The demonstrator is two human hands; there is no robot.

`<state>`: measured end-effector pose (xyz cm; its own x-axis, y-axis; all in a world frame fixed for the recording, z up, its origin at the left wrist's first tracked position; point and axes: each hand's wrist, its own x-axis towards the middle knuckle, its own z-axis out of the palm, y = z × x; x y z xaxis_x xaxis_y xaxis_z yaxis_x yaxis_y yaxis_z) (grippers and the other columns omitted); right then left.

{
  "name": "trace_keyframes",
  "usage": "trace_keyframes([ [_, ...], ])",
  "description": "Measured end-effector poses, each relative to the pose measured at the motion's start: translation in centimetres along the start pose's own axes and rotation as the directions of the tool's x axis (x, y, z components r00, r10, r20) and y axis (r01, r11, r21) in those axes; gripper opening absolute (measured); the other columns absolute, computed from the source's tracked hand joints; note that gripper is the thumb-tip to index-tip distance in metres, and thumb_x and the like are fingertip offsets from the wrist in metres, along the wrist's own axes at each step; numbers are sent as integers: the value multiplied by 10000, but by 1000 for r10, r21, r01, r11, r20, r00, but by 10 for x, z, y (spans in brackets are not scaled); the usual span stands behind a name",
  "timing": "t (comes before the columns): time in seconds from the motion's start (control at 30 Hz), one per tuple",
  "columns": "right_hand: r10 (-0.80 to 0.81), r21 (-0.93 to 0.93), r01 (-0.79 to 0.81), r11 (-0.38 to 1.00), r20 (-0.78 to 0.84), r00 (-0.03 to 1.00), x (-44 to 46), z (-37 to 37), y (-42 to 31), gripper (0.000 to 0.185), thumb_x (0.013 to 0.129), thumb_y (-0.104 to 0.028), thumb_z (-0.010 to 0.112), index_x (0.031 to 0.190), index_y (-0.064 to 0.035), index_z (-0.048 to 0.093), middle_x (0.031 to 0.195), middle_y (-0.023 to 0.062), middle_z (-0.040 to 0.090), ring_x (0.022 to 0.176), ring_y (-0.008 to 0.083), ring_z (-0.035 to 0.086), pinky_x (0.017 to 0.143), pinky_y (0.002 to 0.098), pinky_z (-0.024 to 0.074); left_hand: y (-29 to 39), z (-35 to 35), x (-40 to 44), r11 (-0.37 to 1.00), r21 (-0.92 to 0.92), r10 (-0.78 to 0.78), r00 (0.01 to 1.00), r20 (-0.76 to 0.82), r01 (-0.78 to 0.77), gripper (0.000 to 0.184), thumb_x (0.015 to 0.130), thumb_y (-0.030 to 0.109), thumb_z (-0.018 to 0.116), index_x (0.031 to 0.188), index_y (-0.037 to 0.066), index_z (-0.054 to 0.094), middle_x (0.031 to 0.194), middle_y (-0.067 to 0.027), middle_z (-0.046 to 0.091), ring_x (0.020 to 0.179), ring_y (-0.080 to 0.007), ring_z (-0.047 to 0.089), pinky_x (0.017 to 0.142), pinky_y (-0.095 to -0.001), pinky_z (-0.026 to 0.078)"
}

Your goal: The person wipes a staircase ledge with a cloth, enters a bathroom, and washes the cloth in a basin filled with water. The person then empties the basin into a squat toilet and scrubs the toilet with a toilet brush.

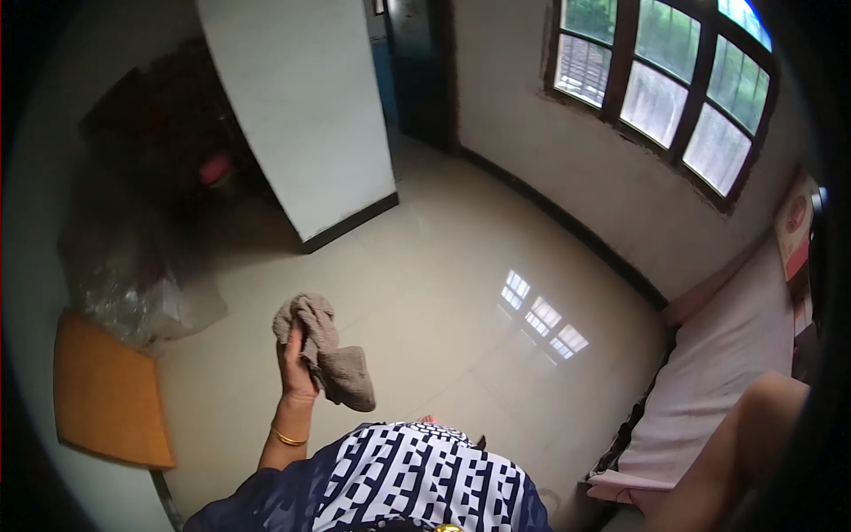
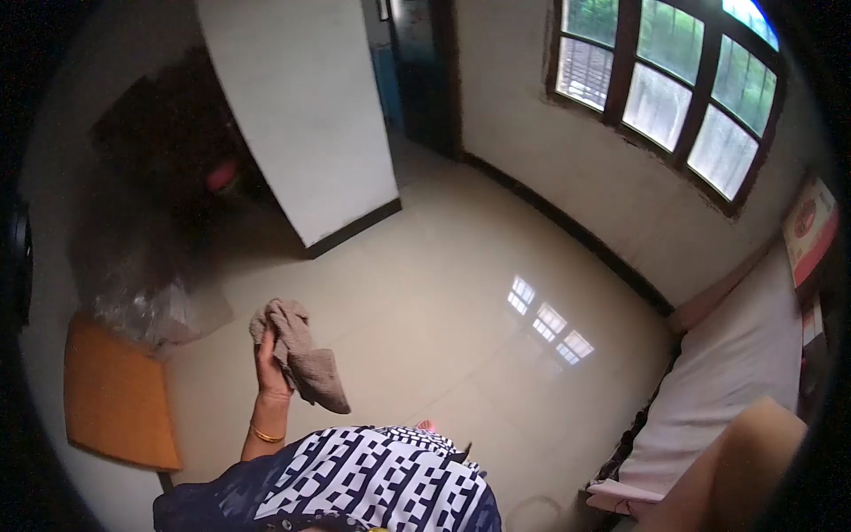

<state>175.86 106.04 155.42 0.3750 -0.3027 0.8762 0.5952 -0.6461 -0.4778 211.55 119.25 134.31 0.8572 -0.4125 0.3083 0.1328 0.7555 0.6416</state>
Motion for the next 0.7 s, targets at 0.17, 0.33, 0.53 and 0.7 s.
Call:
trace_keyframes([
  [0.17, -51, 91, 55, 994, -44, 998, 22, -15, -18, 480, 791, -353, 464, 1196, -105, 393, 1231, 98, 357, 1122, 214, 338, 962, 408, 225, 21, 37, -14, 999, 31, -26, 998, 48, 25, 295, 850, 244, 454, 1048, 30, 499, 973, -58, 540, 888, -139, 521, 769, -270, 425],
  [0.33, -174, 252, 186, 950, -68, 982, 85, -13, -20, 477, 784, -345, 477, 1194, -115, 399, 1222, 82, 375, 1115, 191, 350, 964, 399, 225, 39, 78, 7, 998, 58, 7, 999, 38, -9, 297, 850, 226, 456, 1062, 20, 486, 1008, -62, 532, 909, -146, 516, 799, -279, 421],
  [0.53, -337, 520, 321, 792, -66, 939, 138, -83, -44, 475, 775, -336, 493, 1192, -126, 407, 1212, 62, 397, 1107, 164, 365, 967, 388, 225, 24, 139, -10, 999, 3, 50, 996, -76, -50, 323, 847, 250, 446, 1091, 41, 468, 1025, -68, 537, 937, -176, 515, 823, -314, 417],
  [0.7, -528, 805, 298, 513, 23, 849, 236, -115, -24, 474, 767, -329, 507, 1190, -136, 413, 1203, 46, 415, 1100, 141, 377, 969, 379, 224, 9, 166, 68, 998, -63, -34, 997, -70, 30, 333, 841, 266, 460, 1091, 46, 474, 1029, -60, 538, 945, -174, 512, 820, -324, 421],
])
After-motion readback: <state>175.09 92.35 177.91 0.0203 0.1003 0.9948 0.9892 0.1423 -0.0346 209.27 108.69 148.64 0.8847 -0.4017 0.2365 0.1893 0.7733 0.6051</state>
